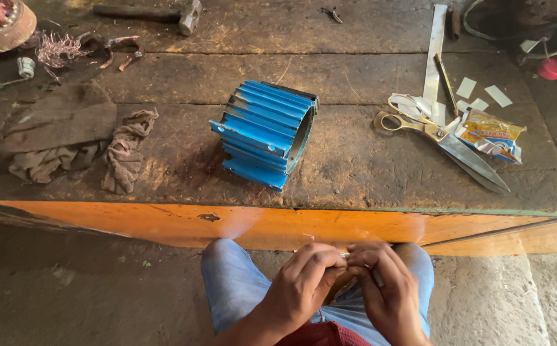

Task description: The person repeatedly cuts small white strips with scissors and inserts them into slots on a blue motor housing. The person also uses a small metal tool to adjust the housing and occasionally wipes it with a cloth.

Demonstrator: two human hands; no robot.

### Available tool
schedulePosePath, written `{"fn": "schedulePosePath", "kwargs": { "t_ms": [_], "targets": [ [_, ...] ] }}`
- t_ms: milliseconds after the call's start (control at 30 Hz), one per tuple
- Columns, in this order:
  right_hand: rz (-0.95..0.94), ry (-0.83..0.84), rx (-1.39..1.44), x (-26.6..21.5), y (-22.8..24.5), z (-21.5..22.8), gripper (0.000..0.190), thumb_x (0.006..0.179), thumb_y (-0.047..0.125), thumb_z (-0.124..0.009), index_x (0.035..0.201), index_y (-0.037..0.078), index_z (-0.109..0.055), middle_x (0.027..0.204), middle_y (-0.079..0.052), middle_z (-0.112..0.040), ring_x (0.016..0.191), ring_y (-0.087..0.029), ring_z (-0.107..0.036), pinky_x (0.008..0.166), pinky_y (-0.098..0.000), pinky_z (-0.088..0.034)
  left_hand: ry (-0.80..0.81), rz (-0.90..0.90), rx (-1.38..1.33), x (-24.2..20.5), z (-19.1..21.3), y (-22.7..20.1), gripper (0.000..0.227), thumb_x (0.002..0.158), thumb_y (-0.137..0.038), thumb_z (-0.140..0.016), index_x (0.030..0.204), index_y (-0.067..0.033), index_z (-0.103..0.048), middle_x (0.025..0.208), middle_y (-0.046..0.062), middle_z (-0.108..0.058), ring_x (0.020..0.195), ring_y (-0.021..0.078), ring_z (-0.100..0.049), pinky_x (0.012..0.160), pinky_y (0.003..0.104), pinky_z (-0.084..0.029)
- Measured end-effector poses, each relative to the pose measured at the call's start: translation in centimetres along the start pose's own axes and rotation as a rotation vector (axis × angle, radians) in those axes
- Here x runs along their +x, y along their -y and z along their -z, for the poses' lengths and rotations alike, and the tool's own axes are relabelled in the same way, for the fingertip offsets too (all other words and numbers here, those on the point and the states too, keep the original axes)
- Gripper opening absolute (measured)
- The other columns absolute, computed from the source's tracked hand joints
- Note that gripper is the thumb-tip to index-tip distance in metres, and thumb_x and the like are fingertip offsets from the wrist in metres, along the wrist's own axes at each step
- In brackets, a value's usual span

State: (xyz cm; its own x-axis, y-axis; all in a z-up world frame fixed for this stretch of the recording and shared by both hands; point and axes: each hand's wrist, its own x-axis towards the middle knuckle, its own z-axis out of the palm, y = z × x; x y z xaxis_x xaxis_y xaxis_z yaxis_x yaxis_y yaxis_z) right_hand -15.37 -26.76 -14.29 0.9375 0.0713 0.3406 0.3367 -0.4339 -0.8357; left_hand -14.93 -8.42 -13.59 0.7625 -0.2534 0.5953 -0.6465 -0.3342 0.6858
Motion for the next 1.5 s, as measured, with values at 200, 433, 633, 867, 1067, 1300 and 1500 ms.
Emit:
{"fn": "schedulePosePath", "kwargs": {
  "t_ms": [200,433,633,867,1067,1300,1500],
  "targets": [
    [-0.117,0.107,0.069,0.5,-0.8,0.2,0.022,0.082,0.005,-0.074,0.103,0.004,-0.068,0.097,-0.007,-0.074,0.089,-0.015,-0.073,0.077,-0.0272,-0.057,0.094,0.102,-0.092,0.1,0.3,0.3,0.047,0.092,0.01,-0.063,0.137,-0.0055,-0.063,0.107,0.014,-0.062,0.094,0.0267,-0.068,0.085,0.036,-0.06],
    [-0.273,0.024,0.066,-0.3,-2.1,0.1,0.017,0.086,0.008,-0.073,0.103,0.003,-0.072,0.086,-0.004,-0.08,0.08,-0.011,-0.077,0.07,-0.0267,-0.061,0.086,0.345,-0.261,-0.3,-0.1,1.3,0.017,0.095,-0.005,-0.077,0.106,-0.0058,-0.063,0.098,0.008,-0.072,0.087,0.0184,-0.074,0.073,0.031,-0.059],
    [-0.06,0.084,-0.213,-0.7,-1.2,0.9,0.017,0.082,0.011,-0.077,0.1,0.01,-0.076,0.092,-0.003,-0.077,0.078,-0.016,-0.077,0.068,-0.0291,-0.06,0.079,0.247,-0.112,0.1,-0.2,1.0,0.014,0.092,0.0,-0.074,0.105,-0.0029,-0.07,0.099,0.011,-0.072,0.091,0.0235,-0.074,0.076,0.032,-0.058],
    [-0.006,0.094,-0.015,-0.3,0.1,1.2,0.023,0.078,0.007,-0.077,0.101,0.009,-0.077,0.104,-0.004,-0.078,0.089,-0.017,-0.079,0.073,-0.0285,-0.063,0.013,0.279,-0.187,0.4,-0.6,0.4,0.014,0.094,0.002,-0.073,0.105,-0.0024,-0.066,0.1,0.011,-0.072,0.092,0.0235,-0.074,0.078,0.031,-0.058],
    [0.006,0.049,0.009,-0.6,0.1,0.8,0.021,0.076,0.006,-0.081,0.097,0.008,-0.079,0.1,-0.003,-0.078,0.081,-0.013,-0.079,0.064,-0.0241,-0.064,-0.012,0.256,-0.221,0.1,-0.8,0.5,0.015,0.094,0.003,-0.073,0.104,-0.0028,-0.065,0.1,0.011,-0.072,0.092,0.0233,-0.074,0.078,0.031,-0.058],
    [0.055,-0.072,-0.076,-0.9,-1.0,-0.2,0.016,0.076,0.005,-0.083,0.088,0.005,-0.073,0.087,-0.004,-0.074,0.076,-0.012,-0.072,0.063,-0.0256,-0.057,0.049,0.431,-0.566,-0.9,-1.6,1.4,0.011,0.097,0.003,-0.069,0.105,-0.0016,-0.064,0.102,0.01,-0.07,0.092,0.0165,-0.07,0.078,0.027,-0.058],
    [-0.103,-0.039,0.239,0.2,-0.8,0.2,0.016,0.082,-0.001,-0.076,0.096,0.002,-0.069,0.095,-0.006,-0.074,0.085,-0.014,-0.071,0.074,-0.0249,-0.057,0.009,0.359,-0.39,0.5,-1.4,0.5,0.01,0.102,-0.003,-0.067,0.111,-0.0021,-0.062,0.108,0.009,-0.069,0.1,0.0185,-0.069,0.085,0.029,-0.058]
  ]
}}
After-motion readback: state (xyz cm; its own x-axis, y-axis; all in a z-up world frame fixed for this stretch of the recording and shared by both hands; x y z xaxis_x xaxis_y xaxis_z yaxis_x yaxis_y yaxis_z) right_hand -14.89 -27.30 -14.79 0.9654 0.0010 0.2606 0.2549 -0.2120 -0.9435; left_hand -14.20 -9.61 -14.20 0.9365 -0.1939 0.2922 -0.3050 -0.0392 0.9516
